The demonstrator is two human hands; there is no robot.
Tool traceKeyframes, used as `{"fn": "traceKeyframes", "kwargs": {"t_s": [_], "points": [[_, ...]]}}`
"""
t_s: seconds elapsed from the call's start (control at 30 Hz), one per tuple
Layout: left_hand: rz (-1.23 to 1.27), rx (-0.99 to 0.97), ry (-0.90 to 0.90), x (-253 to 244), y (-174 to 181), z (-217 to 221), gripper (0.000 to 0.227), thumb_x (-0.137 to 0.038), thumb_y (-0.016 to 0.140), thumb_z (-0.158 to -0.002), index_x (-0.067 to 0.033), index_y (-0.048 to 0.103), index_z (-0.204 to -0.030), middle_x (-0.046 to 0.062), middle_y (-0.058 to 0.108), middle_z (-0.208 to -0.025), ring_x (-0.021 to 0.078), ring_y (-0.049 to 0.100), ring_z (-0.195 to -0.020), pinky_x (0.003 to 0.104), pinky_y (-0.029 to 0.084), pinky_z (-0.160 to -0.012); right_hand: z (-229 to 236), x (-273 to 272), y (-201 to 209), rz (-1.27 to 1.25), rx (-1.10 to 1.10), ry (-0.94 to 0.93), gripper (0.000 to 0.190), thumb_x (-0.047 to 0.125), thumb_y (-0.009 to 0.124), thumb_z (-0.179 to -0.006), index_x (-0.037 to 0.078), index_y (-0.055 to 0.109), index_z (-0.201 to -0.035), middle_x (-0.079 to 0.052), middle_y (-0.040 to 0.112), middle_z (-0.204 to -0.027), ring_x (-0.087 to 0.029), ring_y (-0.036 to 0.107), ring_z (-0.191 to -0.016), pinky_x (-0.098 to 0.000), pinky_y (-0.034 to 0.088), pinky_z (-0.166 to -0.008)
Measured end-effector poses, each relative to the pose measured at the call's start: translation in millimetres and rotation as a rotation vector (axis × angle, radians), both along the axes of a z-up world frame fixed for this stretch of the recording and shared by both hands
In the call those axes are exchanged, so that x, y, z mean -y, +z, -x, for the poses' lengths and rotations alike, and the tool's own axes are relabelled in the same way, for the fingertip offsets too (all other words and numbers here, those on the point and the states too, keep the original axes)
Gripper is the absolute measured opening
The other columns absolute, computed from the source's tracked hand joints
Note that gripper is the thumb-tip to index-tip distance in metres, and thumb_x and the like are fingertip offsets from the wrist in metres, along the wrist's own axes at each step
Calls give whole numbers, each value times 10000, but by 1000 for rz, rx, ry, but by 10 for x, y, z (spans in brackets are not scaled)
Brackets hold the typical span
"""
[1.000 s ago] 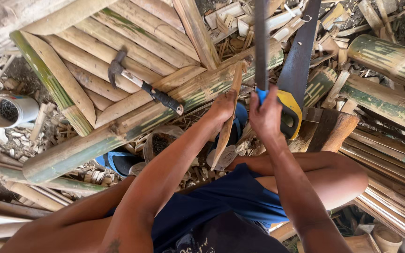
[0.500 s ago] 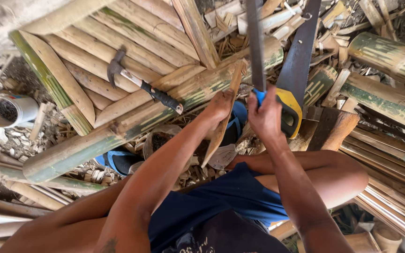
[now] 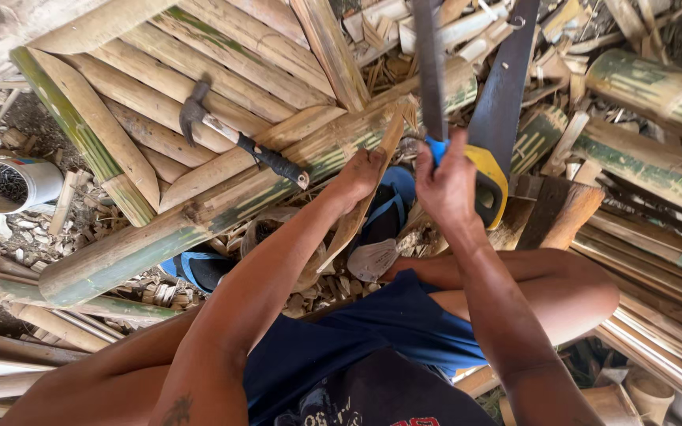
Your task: The person assembles a bamboo structure by cutting bamboo strips with a hand saw and hammering them into place. They repeatedly position strips, cut them to size, and secure them with a hammer.
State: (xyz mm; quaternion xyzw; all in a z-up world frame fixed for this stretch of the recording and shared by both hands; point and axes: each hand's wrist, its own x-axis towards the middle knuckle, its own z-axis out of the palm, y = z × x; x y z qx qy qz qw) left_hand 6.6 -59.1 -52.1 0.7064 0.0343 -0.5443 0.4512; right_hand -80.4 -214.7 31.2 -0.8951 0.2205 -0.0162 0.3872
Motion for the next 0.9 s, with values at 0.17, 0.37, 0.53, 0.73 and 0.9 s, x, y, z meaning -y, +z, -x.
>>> {"fn": "traceKeyframes", "kwargs": {"t_s": [0.17,0.37,0.53,0.73,0.9], "points": [[38,14,16,37,-69,-63,669,-517,269,-1062,-3,398,-1470,266,573,-1351,389,624,-1146,547,487,-921,-147,-81,-289,225,212,-11,378,205,628,-1044,-62,442,-1237,-273,665,-737,-478,684,-644,-541,535,-533],[42,121,-74,-82,77,-170,635,-491,273,-1058,-15,403,-1458,264,623,-1253,392,661,-1066,539,509,-900,-289,121,-496,259,-75,110,344,225,654,-1032,-44,482,-1161,-282,655,-720,-523,639,-649,-588,494,-551],[54,102,-81,-187,-6,-170,602,-494,287,-1063,-15,459,-1383,251,608,-1251,377,620,-1081,532,480,-910,-145,69,-200,31,49,-73,340,234,539,-1057,-43,439,-1226,-246,664,-717,-450,697,-582,-527,537,-532],[94,222,-31,-157,-122,-118,600,-482,339,-1083,38,497,-1335,289,675,-1146,394,674,-1008,497,510,-889,-370,-58,-581,335,-186,88,468,221,630,-1010,-105,401,-1257,-308,669,-735,-519,659,-656,-610,524,-585],[154,267,-59,-208,-157,-124,602,-477,332,-1074,45,430,-1359,267,683,-1110,374,684,-945,491,520,-817,-254,-3,-575,200,-138,-25,374,238,624,-1015,-39,454,-1199,-311,667,-747,-532,654,-707,-628,504,-607]]}}
